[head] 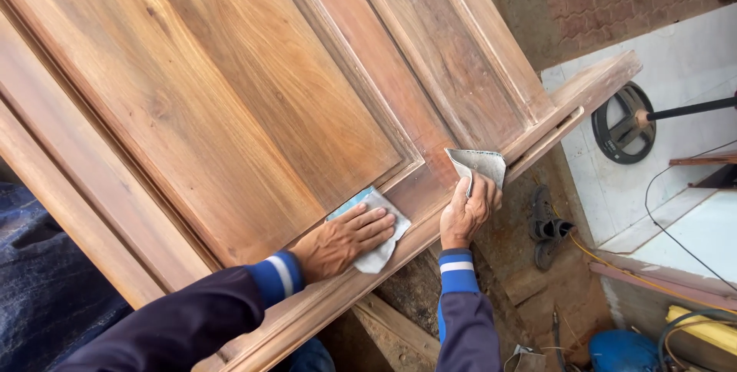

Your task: Sanding a large wooden door panel by hand using sandpaper.

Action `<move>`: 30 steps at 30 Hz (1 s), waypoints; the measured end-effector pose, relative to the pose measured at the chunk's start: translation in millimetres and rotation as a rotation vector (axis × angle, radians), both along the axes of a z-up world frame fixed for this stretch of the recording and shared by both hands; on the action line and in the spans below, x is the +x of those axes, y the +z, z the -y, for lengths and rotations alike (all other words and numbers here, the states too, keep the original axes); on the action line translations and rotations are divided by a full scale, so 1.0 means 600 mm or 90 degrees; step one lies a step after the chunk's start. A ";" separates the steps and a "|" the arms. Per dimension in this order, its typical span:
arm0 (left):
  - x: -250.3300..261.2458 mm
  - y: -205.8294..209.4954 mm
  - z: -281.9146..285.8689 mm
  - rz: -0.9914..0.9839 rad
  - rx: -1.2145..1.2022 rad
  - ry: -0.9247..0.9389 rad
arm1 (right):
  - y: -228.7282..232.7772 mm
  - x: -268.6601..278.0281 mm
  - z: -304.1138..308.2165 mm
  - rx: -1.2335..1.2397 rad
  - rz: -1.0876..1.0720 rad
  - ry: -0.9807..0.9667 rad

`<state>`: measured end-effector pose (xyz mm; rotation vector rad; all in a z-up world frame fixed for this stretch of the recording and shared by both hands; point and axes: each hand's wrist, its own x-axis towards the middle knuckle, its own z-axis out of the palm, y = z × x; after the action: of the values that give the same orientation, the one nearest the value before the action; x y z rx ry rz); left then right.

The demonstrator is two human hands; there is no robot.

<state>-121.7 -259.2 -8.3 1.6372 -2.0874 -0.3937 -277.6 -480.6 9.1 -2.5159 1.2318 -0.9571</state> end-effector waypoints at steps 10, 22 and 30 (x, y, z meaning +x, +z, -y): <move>-0.028 0.027 0.126 0.010 -0.023 0.153 | 0.010 -0.004 -0.010 0.004 -0.013 0.028; -0.048 0.026 0.092 -0.020 -0.028 0.207 | -0.015 -0.011 0.015 -0.048 -0.030 0.024; -0.067 0.049 -0.416 -0.074 0.164 0.205 | 0.036 0.016 -0.018 -0.126 -0.091 0.137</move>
<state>-162.1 -9.6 21.3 2.0069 -1.7045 -0.6515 -268.2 -469.9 30.8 -2.8437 0.9129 -0.9005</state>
